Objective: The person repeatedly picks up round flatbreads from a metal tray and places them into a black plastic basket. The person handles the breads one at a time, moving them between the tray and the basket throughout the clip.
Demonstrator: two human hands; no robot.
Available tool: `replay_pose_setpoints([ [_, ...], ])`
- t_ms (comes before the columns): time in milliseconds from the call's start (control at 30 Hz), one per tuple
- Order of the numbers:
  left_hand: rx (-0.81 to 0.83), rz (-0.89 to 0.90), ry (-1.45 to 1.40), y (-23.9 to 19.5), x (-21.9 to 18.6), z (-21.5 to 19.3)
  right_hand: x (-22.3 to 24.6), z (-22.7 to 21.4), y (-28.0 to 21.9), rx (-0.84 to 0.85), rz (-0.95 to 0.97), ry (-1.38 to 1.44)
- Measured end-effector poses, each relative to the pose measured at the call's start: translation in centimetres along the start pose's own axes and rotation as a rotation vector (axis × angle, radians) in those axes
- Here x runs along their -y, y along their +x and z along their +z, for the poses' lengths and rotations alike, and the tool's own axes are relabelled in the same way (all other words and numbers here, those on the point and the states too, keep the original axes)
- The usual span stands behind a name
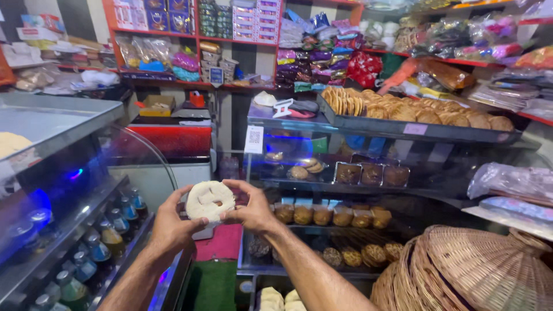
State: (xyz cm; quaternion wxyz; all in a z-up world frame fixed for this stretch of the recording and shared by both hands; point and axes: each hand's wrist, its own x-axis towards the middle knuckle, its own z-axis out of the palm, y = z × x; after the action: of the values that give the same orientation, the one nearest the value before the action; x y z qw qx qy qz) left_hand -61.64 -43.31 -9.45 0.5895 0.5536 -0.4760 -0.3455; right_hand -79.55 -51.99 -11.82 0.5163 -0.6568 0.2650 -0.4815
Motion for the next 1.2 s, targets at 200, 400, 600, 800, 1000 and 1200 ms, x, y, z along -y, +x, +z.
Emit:
replay_pose_setpoints([
  [200,0.065,-0.042,0.096,0.1,2.8,4.4,-1.6,-3.6,-2.5,-0.146,0.131,0.025],
  [400,0.142,-0.101,0.237,0.0,10.1,9.2,-6.5,-9.0,-5.9,-0.281,0.231,-0.045],
  [600,0.252,-0.301,0.350,-2.6,18.0,15.7,-12.5,-15.5,-12.0,-0.316,0.415,-0.107],
  [800,0.365,-0.416,0.323,-6.5,21.4,21.9,-20.8,-22.5,-18.6,-0.391,0.566,-0.134],
  [1000,0.431,-0.520,0.368,-9.1,27.5,27.1,-24.0,-25.8,-24.7,-0.444,0.711,-0.240],
  [1200,0.438,-0.625,0.456,-11.3,31.4,31.2,-24.5,-27.7,-28.4,-0.510,0.772,-0.404],
])
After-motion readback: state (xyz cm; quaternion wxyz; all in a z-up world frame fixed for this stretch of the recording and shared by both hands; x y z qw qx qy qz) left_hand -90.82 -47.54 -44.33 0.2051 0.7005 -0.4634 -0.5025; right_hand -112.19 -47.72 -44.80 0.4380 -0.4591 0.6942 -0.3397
